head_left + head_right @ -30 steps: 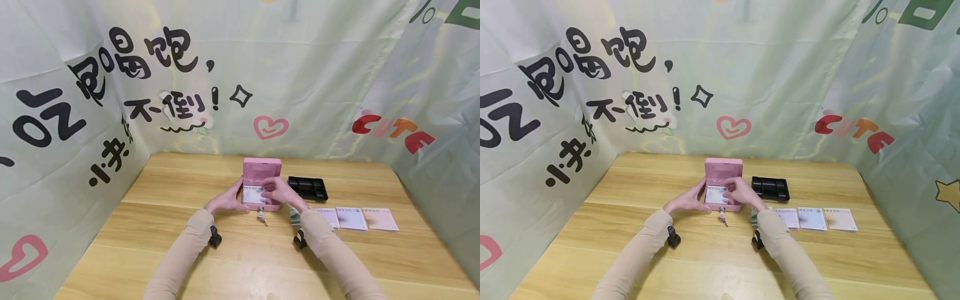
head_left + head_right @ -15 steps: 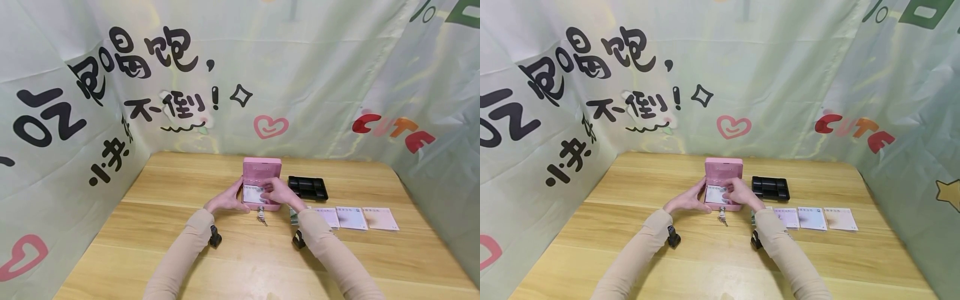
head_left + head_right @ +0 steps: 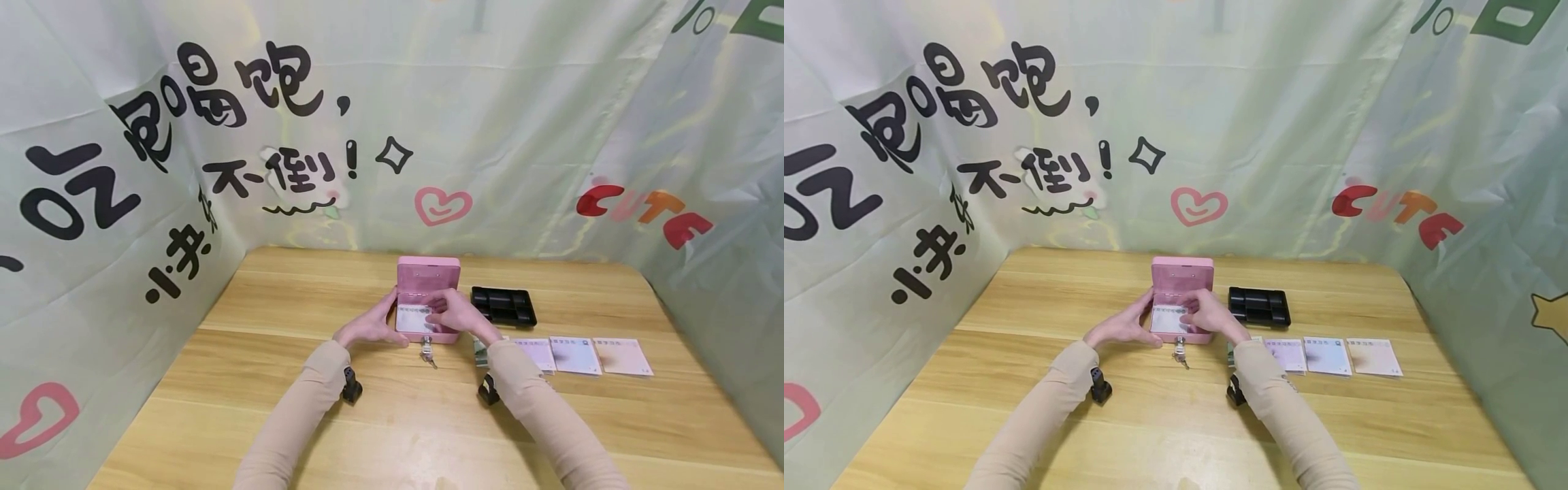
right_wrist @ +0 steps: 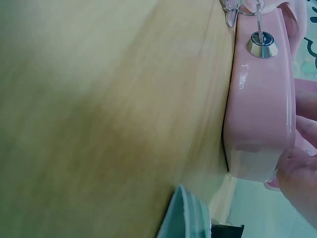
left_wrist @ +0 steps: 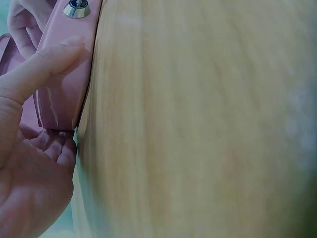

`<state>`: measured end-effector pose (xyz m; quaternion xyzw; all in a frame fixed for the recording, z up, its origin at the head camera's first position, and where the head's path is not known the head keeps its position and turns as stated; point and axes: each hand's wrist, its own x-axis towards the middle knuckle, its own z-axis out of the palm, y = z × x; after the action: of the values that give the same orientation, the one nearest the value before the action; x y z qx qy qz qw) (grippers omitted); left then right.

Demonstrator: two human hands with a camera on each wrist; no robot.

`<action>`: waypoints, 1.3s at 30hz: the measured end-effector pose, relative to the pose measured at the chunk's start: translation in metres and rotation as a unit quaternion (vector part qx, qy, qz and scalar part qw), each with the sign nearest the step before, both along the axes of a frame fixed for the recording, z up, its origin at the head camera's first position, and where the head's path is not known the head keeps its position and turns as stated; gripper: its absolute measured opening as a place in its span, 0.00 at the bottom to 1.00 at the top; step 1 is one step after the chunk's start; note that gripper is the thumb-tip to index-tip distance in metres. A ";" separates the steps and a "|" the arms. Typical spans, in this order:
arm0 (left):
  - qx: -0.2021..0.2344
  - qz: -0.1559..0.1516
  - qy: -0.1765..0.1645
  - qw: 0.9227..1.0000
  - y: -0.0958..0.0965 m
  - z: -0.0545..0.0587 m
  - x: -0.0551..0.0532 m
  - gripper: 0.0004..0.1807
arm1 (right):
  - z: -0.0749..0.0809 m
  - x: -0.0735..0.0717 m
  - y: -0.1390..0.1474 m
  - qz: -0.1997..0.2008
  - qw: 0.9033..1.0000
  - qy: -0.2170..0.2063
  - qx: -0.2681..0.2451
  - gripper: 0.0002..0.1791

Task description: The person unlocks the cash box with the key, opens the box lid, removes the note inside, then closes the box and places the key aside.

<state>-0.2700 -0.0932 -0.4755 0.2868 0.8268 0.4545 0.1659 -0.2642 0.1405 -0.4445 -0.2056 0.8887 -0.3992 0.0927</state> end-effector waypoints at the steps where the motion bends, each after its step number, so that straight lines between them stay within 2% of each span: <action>1: 0.000 0.000 0.001 1.000 0.000 0.000 0.000 0.71 | 0.000 0.000 0.000 0.000 1.000 0.002 0.001 0.18; 13: 0.002 0.008 -0.009 1.000 0.000 -0.001 0.001 0.72 | 0.003 0.000 0.001 0.013 1.000 0.002 0.023 0.20; 28: -0.002 0.009 -0.009 1.000 0.000 0.000 0.002 0.71 | 0.003 0.000 -0.001 0.013 1.000 -0.009 -0.006 0.18; 39: -0.013 0.016 -0.009 1.000 -0.001 -0.002 0.002 0.71 | 0.004 0.000 -0.001 0.015 1.000 -0.017 0.003 0.18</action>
<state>-0.2684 -0.0938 -0.4773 0.2673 0.8357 0.4487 0.1697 -0.2639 0.1394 -0.4404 -0.2113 0.8849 -0.3990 0.1144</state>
